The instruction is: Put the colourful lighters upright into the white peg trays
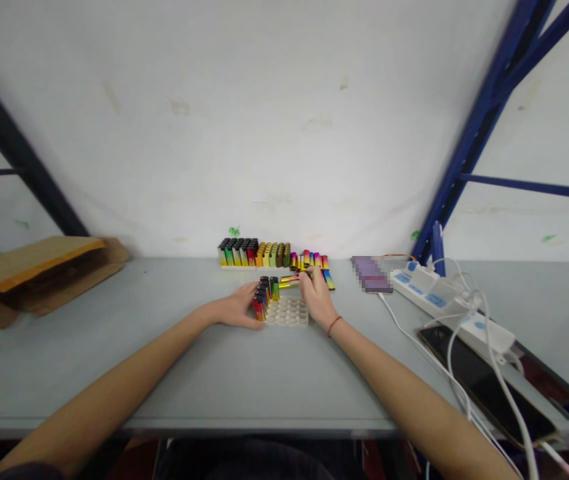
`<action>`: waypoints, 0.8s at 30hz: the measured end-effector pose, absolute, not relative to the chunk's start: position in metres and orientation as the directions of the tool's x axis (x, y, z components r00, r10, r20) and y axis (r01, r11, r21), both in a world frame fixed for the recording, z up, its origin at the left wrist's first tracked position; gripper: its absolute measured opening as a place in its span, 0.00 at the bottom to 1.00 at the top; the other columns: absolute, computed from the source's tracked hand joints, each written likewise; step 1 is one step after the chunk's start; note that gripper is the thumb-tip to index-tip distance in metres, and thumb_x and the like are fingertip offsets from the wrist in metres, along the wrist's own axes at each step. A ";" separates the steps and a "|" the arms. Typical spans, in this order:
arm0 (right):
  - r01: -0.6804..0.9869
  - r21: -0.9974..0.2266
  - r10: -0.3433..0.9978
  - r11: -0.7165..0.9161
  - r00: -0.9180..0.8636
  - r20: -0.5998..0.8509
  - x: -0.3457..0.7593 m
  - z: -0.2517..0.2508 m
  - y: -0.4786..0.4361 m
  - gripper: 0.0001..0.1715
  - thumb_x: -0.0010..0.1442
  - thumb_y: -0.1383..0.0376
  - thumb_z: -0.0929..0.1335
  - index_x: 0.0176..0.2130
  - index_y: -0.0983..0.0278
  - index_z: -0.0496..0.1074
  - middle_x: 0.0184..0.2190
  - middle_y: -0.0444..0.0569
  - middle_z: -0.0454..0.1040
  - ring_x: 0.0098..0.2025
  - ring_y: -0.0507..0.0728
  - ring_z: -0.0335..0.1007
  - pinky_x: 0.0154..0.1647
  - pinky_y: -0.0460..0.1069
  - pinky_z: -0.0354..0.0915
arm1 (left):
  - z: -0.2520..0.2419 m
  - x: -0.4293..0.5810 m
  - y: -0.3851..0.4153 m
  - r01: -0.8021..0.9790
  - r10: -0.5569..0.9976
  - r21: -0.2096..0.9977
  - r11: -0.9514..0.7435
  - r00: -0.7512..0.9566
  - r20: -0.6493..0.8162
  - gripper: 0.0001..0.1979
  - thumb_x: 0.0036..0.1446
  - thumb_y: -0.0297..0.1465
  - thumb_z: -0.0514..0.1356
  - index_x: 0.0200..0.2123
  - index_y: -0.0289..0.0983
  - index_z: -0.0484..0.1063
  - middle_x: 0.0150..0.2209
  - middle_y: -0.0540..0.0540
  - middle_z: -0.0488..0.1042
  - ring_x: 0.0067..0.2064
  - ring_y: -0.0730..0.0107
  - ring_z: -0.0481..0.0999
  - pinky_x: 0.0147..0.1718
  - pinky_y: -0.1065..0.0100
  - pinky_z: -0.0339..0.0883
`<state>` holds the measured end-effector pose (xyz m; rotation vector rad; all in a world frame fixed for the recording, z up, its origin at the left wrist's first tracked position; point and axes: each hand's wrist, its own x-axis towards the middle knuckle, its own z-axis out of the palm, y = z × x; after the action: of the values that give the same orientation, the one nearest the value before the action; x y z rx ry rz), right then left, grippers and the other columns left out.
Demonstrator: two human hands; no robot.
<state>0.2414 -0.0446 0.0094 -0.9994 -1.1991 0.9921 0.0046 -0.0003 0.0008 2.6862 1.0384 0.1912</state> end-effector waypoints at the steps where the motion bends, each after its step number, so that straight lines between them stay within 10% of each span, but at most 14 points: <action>1: 0.032 -0.930 0.924 0.367 0.101 0.368 0.239 0.013 -0.049 0.08 0.60 0.58 0.65 0.33 0.59 0.64 0.22 0.41 0.65 0.24 0.51 0.61 0.26 0.45 0.62 | 0.000 0.005 0.000 0.642 0.676 0.281 -0.713 0.736 0.032 0.51 0.45 0.53 0.64 0.64 0.31 0.52 0.65 0.31 0.52 0.66 0.42 0.51 0.64 0.53 0.44; 5: 0.292 -0.762 0.795 0.577 0.013 0.607 0.231 0.018 -0.058 0.10 0.59 0.58 0.66 0.38 0.62 0.71 0.36 0.49 0.73 0.39 0.56 0.68 0.39 0.49 0.66 | -0.001 0.006 0.000 0.636 0.675 0.292 -0.714 0.736 0.047 0.50 0.45 0.52 0.65 0.64 0.30 0.52 0.64 0.31 0.53 0.65 0.42 0.52 0.64 0.52 0.45; 13: 0.282 -0.781 0.830 0.557 -0.154 0.537 0.229 0.002 -0.053 0.16 0.59 0.57 0.67 0.43 0.64 0.73 0.42 0.52 0.76 0.40 0.56 0.73 0.37 0.50 0.72 | -0.001 0.005 0.000 0.623 0.670 0.306 -0.720 0.740 0.069 0.48 0.45 0.51 0.66 0.62 0.33 0.55 0.62 0.33 0.56 0.64 0.42 0.54 0.63 0.52 0.46; 24: 0.485 -0.578 0.730 0.657 -0.219 0.647 0.223 0.004 -0.055 0.10 0.61 0.61 0.66 0.43 0.62 0.72 0.35 0.50 0.77 0.35 0.55 0.74 0.37 0.49 0.72 | -0.001 0.005 0.001 0.623 0.664 0.295 -0.725 0.746 0.055 0.48 0.46 0.52 0.65 0.63 0.33 0.54 0.63 0.33 0.55 0.64 0.42 0.54 0.63 0.50 0.47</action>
<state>0.2230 -0.0547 0.0041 -0.9599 -1.8751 0.3085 0.0051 0.0006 -0.0009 2.6886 1.0102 0.2277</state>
